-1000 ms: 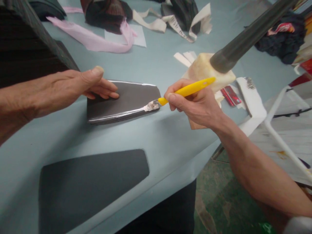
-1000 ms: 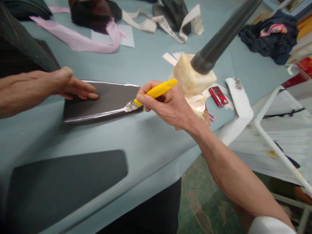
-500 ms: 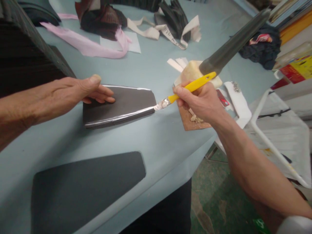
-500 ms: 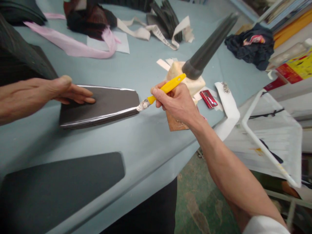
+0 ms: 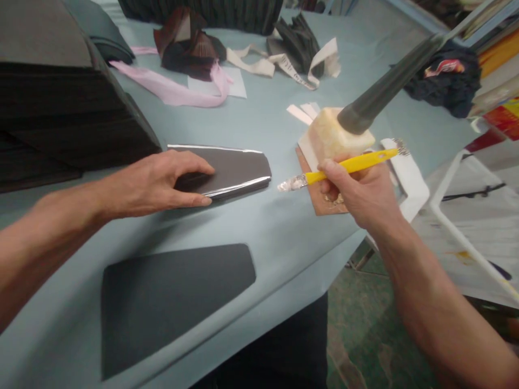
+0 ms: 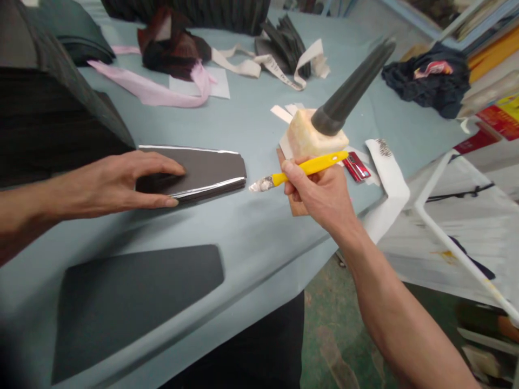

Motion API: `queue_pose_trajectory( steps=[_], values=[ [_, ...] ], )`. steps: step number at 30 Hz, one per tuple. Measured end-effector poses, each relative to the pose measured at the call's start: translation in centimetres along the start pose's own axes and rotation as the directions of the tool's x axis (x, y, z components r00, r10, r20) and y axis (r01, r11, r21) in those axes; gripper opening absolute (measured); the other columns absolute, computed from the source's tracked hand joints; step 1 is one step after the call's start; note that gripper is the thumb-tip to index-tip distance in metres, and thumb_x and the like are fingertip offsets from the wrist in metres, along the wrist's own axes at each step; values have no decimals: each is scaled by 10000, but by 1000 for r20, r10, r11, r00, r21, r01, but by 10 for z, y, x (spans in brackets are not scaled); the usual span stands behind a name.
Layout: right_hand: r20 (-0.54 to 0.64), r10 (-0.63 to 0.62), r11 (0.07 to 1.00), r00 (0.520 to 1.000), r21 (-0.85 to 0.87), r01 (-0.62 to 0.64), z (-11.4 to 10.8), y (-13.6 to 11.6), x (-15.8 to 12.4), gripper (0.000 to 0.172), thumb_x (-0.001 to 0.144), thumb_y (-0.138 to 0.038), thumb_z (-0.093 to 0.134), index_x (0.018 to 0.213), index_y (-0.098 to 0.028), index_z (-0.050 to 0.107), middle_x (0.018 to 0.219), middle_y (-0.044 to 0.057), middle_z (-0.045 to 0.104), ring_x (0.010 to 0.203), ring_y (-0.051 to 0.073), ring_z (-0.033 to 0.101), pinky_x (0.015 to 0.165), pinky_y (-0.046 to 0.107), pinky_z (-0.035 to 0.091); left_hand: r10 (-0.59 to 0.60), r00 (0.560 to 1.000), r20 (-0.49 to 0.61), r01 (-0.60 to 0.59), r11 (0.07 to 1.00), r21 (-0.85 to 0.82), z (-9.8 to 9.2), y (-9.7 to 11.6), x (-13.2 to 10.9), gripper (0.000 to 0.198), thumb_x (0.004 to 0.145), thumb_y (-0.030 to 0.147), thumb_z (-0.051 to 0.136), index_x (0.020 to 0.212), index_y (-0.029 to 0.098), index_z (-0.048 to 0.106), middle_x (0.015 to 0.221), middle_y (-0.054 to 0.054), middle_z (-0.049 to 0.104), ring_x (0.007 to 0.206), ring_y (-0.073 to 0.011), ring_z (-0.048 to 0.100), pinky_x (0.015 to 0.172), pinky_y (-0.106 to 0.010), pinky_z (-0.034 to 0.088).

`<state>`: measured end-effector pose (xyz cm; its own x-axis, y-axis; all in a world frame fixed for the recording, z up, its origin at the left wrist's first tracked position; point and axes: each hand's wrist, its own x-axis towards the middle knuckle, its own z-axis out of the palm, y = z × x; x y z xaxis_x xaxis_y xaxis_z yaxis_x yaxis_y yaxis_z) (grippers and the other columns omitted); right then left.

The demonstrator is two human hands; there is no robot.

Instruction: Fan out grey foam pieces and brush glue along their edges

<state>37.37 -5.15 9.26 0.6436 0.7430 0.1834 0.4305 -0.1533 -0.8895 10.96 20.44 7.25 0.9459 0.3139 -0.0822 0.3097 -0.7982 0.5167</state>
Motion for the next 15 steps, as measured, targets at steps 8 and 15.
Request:
queue_pose_trajectory(
  steps=[8, 15],
  values=[
    [55, 38, 990, 998, 135, -45, 7, 16, -33, 427, 882, -587, 876, 782, -203, 719, 575, -28, 654, 487, 87, 553, 458, 207, 450, 102, 994, -47, -97, 991, 91, 3, 3, 2, 613, 909, 738, 572, 1218, 235, 739, 1355, -104, 732, 1290, -315, 676, 1237, -451, 492],
    [46, 33, 979, 998, 200, -41, 13, 23, -44, 405, 903, -557, 869, 770, -202, 725, 569, -27, 655, 466, 85, 542, 447, 210, 467, 41, 999, 10, -42, 996, 84, -8, 8, 4, 657, 862, 735, 620, 1261, 224, 727, 1337, -107, 746, 1221, -317, 700, 1143, -460, 558]
  ],
)
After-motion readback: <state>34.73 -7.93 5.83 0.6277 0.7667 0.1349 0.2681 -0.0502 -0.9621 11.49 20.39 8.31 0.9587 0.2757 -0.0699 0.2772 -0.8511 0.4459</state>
